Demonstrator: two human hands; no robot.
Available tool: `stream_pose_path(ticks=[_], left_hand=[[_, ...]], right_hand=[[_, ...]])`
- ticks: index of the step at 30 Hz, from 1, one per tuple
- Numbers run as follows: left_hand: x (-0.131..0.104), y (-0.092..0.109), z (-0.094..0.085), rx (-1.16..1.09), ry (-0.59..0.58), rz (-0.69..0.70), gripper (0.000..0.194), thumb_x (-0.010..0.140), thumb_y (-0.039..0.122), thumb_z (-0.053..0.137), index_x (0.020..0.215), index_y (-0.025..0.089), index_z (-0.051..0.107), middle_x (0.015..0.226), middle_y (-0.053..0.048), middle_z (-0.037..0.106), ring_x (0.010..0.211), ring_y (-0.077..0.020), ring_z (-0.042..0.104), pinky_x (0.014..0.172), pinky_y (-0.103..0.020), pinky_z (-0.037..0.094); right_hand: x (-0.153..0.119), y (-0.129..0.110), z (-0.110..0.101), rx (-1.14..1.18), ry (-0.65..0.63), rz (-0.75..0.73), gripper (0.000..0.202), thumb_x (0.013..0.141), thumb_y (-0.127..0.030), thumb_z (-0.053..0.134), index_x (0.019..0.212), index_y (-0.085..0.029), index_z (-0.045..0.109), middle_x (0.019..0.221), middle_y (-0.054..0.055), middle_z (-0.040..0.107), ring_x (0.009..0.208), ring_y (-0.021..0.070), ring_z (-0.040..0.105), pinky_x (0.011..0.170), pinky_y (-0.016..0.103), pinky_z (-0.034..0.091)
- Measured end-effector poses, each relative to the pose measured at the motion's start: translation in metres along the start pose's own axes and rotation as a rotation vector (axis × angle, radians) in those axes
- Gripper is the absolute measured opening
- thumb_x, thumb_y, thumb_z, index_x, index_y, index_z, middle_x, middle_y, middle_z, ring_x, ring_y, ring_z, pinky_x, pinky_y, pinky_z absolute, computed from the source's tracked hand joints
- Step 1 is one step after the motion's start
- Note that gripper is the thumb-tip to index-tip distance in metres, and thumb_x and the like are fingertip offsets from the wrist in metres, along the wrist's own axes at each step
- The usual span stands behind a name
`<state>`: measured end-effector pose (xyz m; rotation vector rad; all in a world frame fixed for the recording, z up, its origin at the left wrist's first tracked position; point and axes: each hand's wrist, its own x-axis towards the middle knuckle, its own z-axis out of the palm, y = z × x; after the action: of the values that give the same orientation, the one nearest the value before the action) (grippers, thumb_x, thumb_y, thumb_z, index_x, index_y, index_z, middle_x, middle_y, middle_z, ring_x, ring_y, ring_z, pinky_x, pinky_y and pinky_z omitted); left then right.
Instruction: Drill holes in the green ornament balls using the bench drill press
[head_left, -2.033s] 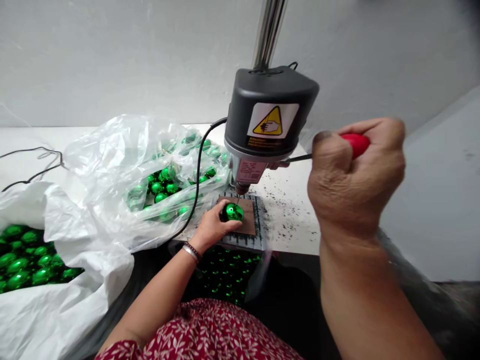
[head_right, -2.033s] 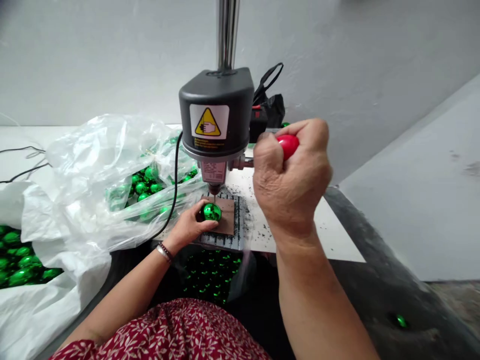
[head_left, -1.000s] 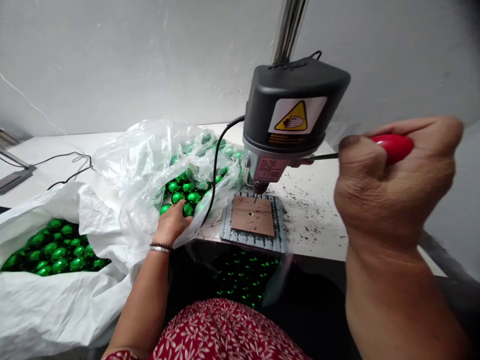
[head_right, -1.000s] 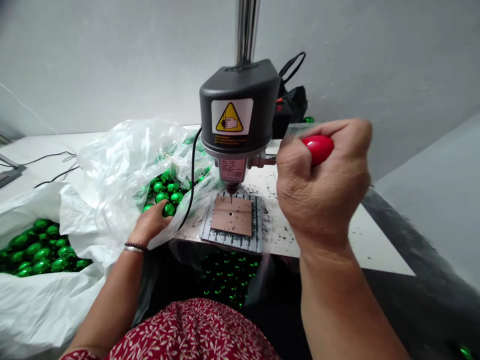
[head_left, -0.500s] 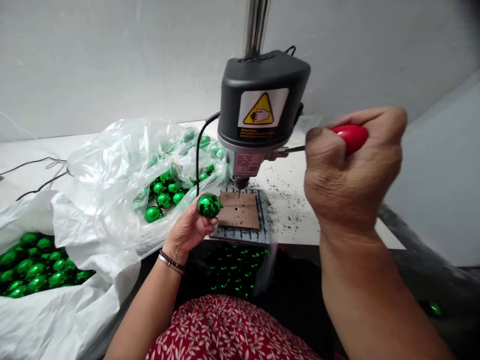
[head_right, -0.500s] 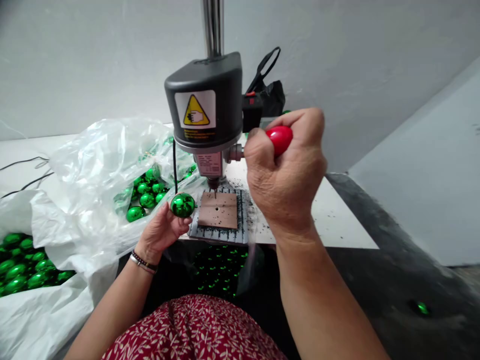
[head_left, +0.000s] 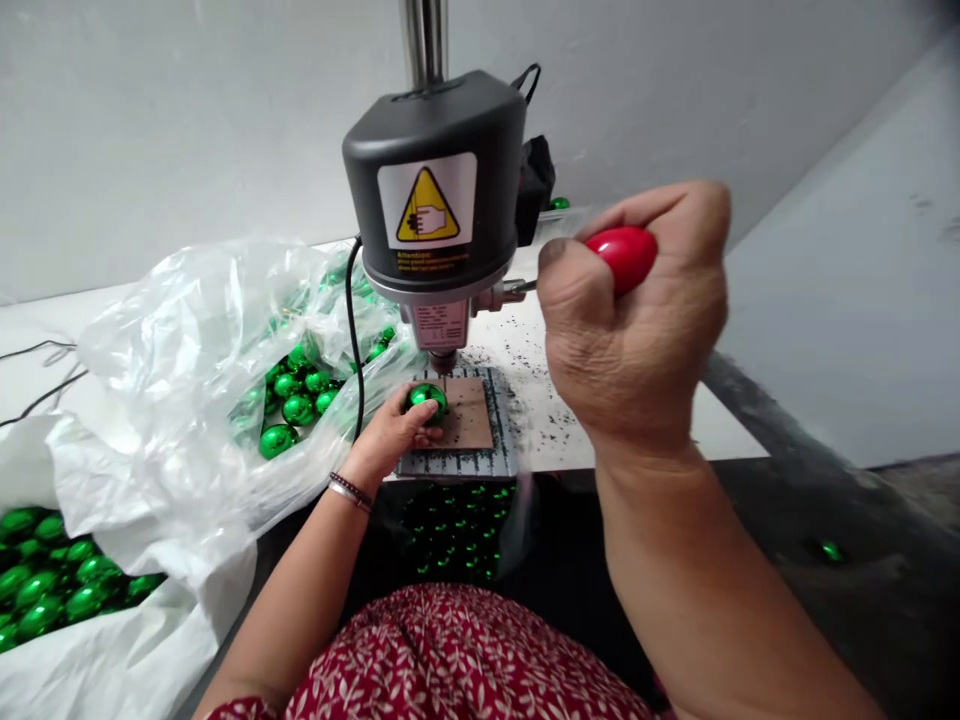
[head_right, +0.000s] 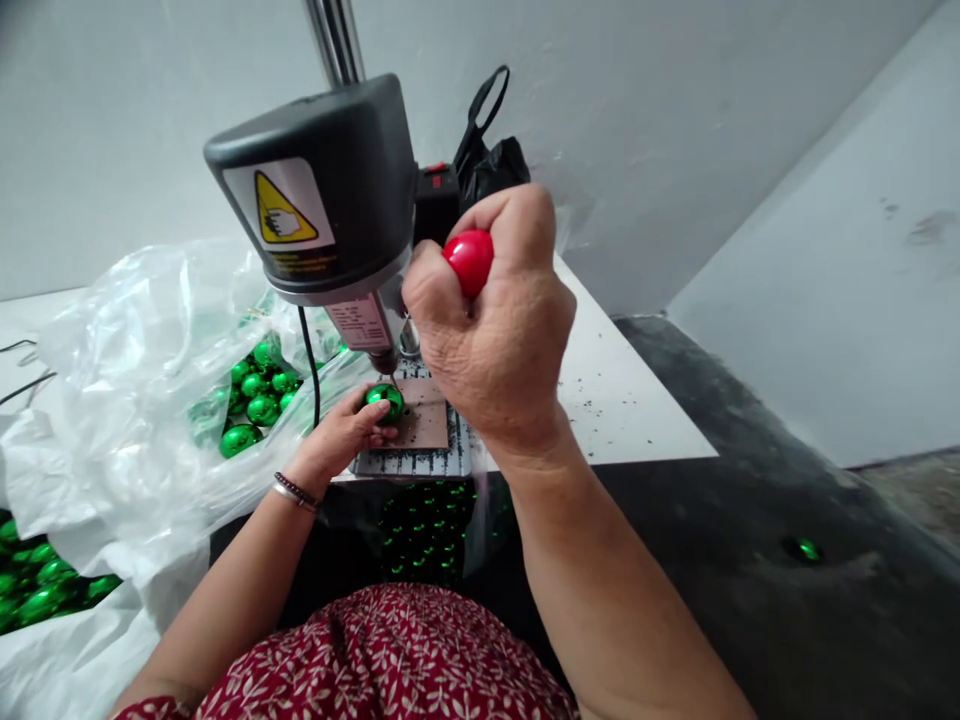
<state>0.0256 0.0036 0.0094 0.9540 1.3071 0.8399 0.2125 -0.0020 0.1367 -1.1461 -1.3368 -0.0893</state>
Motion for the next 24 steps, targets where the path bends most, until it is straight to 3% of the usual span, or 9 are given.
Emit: stream_pose_path(ticks=[6,10,15,18,24], left_hand=[[0.005,0.005,0.008,0.159,0.009,0.025,0.043,0.089,0.027,0.068,0.131,0.02,0.062,0.102,-0.004,0.072,0.069,-0.0135,0.07,0.059,-0.023,0.054],[0.008,0.004,0.011,0.315,0.026,0.046,0.053,0.085,0.026,0.073,0.138,0.023,0.063,0.091,-0.001,0.071,0.064,-0.0132,0.065,0.061,-0.026,0.055],[0.013,0.001,0.01,0.534,0.062,0.202,0.061,0.079,0.031,0.082,0.137,0.02,0.069,0.092,-0.003,0.076,0.079,-0.0192,0.07,0.078,-0.031,0.06],[0.016,-0.002,0.011,0.53,0.064,0.258,0.063,0.076,0.03,0.084,0.137,0.019,0.07,0.097,-0.004,0.078,0.089,-0.0223,0.073,0.088,-0.034,0.06],[0.016,-0.004,0.014,0.492,0.062,0.254,0.066,0.077,0.03,0.084,0.141,0.018,0.068,0.102,-0.005,0.079,0.094,-0.0232,0.073,0.09,-0.035,0.059]], right_hand=[[-0.003,0.002,-0.003,-0.024,-0.012,-0.008,0.012,0.095,-0.03,0.052,0.094,-0.02,0.046,0.086,-0.002,0.048,0.075,0.0034,0.051,0.07,0.017,0.047],[-0.003,0.003,-0.005,-0.052,-0.029,-0.011,0.017,0.098,-0.037,0.05,0.095,-0.021,0.047,0.09,0.0,0.05,0.084,0.0058,0.058,0.072,0.019,0.05],[-0.002,0.001,-0.004,-0.02,-0.039,0.013,0.015,0.096,-0.033,0.052,0.094,-0.021,0.045,0.087,-0.001,0.049,0.08,0.0049,0.057,0.072,0.019,0.05],[-0.003,0.0,-0.004,-0.025,-0.024,0.028,0.012,0.094,-0.031,0.053,0.093,-0.021,0.046,0.084,-0.003,0.051,0.069,0.0036,0.05,0.066,0.018,0.046],[-0.01,0.005,-0.008,-0.056,-0.039,-0.008,0.015,0.093,-0.034,0.055,0.093,-0.022,0.048,0.076,-0.004,0.052,0.062,0.0053,0.045,0.064,0.021,0.044]])
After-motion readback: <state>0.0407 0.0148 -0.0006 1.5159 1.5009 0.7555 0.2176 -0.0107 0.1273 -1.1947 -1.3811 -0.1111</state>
